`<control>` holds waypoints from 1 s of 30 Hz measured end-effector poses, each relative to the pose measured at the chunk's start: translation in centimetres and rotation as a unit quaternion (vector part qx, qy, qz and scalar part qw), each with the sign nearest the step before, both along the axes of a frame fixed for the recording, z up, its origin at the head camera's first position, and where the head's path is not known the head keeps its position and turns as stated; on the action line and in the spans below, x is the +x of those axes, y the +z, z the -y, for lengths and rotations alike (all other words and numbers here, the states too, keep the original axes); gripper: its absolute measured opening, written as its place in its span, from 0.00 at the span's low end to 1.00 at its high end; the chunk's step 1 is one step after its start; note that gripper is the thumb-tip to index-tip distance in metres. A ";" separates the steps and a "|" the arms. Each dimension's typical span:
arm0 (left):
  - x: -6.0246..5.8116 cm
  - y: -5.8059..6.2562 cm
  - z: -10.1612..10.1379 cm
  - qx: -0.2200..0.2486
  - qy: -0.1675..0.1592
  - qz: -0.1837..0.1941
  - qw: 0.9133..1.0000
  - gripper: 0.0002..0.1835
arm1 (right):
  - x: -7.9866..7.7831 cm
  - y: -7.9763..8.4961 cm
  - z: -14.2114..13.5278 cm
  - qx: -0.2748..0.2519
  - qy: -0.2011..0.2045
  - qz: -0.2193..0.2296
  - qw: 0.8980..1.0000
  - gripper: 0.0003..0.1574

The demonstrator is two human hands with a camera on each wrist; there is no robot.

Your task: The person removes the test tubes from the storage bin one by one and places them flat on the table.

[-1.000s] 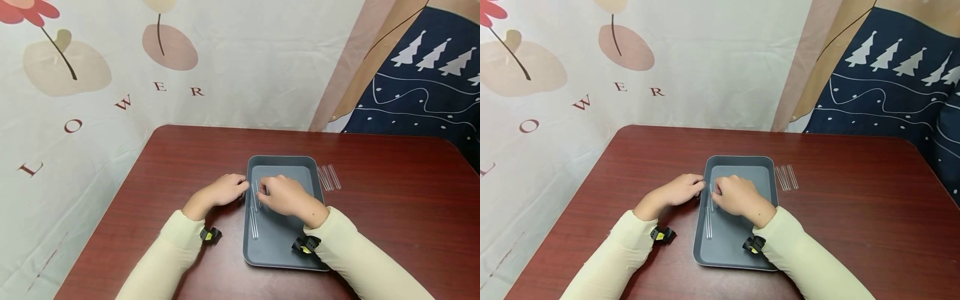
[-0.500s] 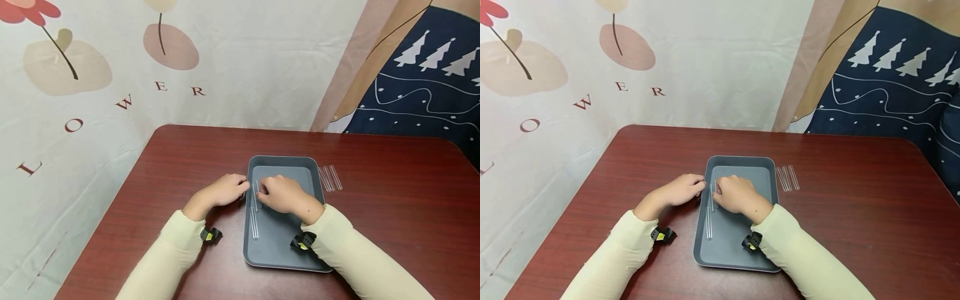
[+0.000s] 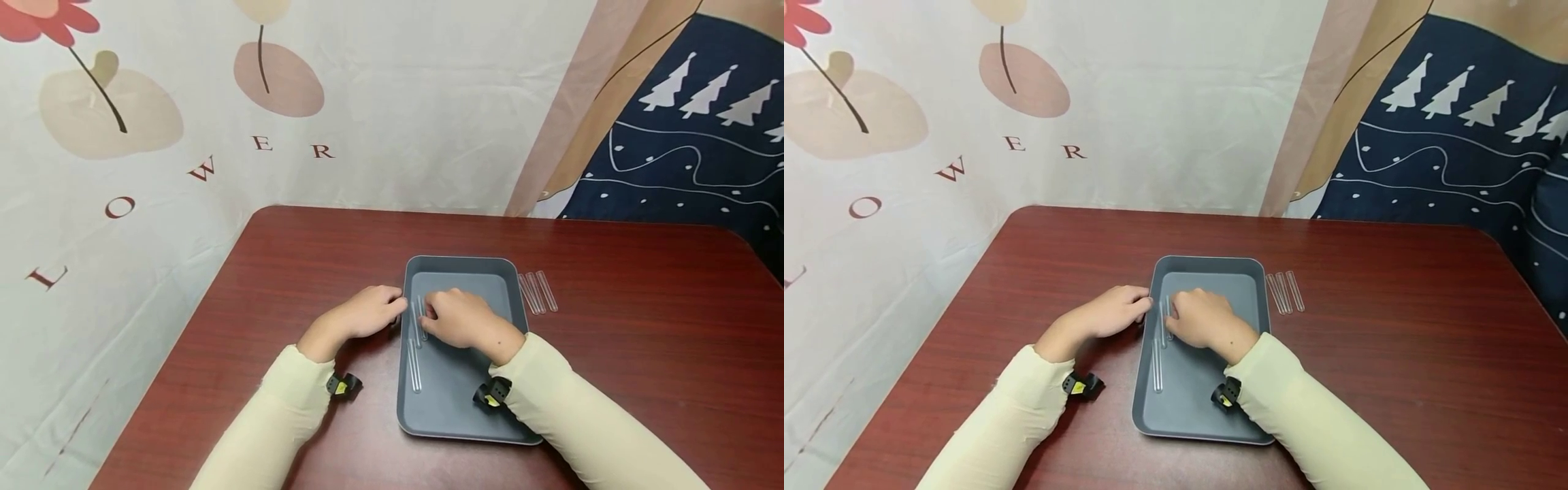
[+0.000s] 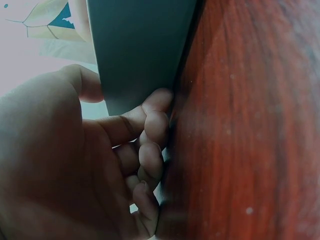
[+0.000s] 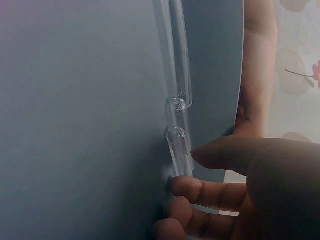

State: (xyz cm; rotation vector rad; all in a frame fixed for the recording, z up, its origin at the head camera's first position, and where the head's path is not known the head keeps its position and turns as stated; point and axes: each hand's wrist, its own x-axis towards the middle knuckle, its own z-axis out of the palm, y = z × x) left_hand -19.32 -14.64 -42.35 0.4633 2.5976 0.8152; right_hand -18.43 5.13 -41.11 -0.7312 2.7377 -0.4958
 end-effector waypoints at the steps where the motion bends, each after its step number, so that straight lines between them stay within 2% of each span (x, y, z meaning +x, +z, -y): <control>1: 0.0 0.0 0.0 0.000 0.000 0.000 1.000 0.18 | 0.0 0.0 0.0 0.001 0.001 -0.002 1.000 0.19; 8: 0.1 -0.1 0.3 -0.001 0.002 -0.004 1.000 0.18 | 0.2 0.0 0.4 0.006 0.004 -0.012 1.000 0.20; 30: 0.1 -0.1 0.0 0.001 -0.005 -0.006 1.000 0.18 | 0.2 -0.1 0.1 0.009 -0.007 0.006 1.000 0.20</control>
